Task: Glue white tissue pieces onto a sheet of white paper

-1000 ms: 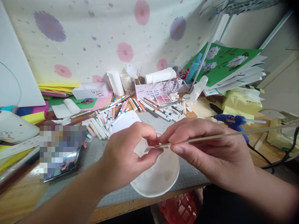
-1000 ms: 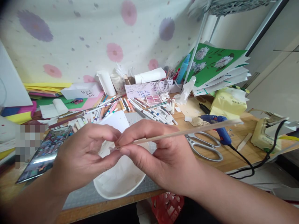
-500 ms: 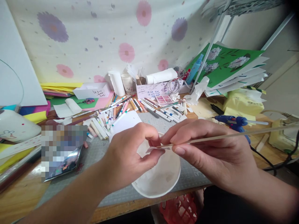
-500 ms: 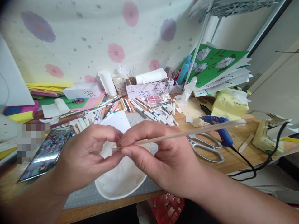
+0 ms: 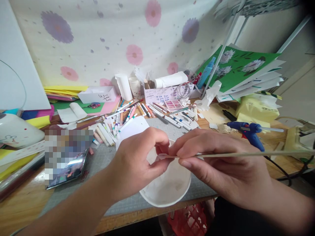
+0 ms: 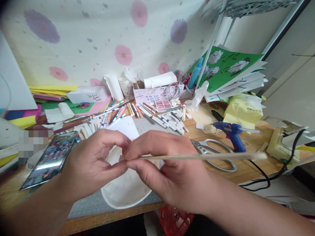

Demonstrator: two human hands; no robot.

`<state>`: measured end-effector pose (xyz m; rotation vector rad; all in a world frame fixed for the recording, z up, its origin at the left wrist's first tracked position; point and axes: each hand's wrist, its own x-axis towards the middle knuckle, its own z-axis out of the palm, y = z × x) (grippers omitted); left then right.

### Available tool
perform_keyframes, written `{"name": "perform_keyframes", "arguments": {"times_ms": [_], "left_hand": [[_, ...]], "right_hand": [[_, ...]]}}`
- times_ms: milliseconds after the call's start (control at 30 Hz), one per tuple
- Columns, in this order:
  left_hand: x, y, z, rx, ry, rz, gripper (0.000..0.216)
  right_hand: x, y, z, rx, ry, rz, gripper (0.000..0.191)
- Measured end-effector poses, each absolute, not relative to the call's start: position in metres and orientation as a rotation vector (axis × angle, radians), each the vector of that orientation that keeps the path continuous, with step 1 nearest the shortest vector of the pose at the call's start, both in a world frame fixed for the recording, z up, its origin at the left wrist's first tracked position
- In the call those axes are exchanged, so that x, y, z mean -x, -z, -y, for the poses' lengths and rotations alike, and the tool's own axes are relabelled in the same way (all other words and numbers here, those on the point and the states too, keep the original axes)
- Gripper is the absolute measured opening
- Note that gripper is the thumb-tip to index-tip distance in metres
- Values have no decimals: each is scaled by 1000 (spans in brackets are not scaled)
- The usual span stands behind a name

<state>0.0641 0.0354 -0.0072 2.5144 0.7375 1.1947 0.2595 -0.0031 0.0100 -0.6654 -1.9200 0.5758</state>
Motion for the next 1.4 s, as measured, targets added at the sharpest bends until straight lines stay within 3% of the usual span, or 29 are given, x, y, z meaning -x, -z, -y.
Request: {"name": "perform_keyframes", "arguments": {"times_ms": [433, 600, 1067, 1400], "left_hand": [[-66, 7, -36, -2609, -1194, -764, 18], [-62, 7, -41, -2622, -1239, -677, 28], [-58, 8, -46, -2759, -1305, -569, 23], [-60, -7, -44, -2729, -1254, -432, 24]], "right_hand": [[-258, -12, 2, 654, -406, 2043, 17], [-260, -6, -1, 710, -446, 1907, 15], [-260, 7, -12, 651, -1179, 1408, 3], [-265, 8, -19, 986, -956, 1529, 6]]}}
